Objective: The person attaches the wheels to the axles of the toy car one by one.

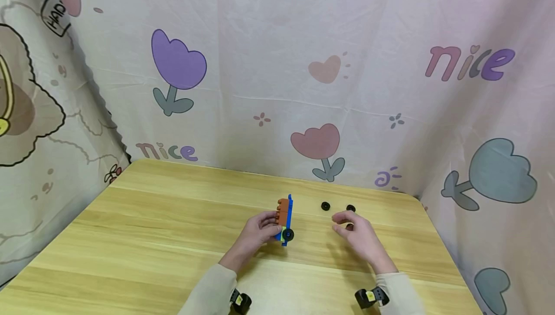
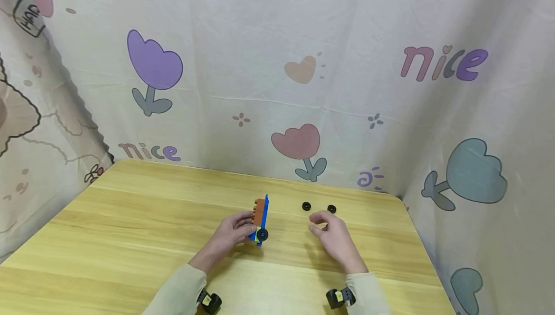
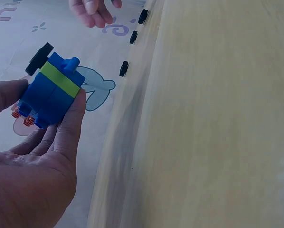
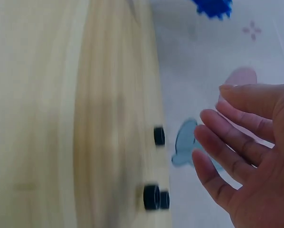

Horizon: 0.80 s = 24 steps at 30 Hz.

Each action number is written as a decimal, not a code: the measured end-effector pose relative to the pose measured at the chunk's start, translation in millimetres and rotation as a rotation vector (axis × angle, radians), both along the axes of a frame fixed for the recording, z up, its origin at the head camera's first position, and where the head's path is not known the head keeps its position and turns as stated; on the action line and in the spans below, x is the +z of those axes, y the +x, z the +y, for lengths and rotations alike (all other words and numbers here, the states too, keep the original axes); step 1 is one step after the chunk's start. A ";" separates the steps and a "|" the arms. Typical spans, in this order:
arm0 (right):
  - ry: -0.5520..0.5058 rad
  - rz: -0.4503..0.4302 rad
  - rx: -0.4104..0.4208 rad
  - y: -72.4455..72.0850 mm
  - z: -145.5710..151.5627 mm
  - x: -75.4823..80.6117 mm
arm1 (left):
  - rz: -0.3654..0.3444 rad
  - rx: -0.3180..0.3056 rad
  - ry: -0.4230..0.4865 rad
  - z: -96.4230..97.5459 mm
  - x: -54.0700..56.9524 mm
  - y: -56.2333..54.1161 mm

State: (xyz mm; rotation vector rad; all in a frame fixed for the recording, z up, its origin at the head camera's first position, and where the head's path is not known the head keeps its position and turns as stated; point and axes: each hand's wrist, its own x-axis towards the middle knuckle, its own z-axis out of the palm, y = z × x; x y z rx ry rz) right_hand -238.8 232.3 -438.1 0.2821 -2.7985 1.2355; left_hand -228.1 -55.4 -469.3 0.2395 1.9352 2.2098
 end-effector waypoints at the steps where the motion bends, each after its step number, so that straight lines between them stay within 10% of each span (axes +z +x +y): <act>1: 0.011 -0.004 -0.007 -1.3 5.1 -0.4 | -0.003 0.000 0.002 -0.1 0.1 0.0; 24: 0.233 -0.039 -0.004 -29.3 49.4 -25.6 | -0.023 -0.014 -0.007 -1.8 -1.6 1.0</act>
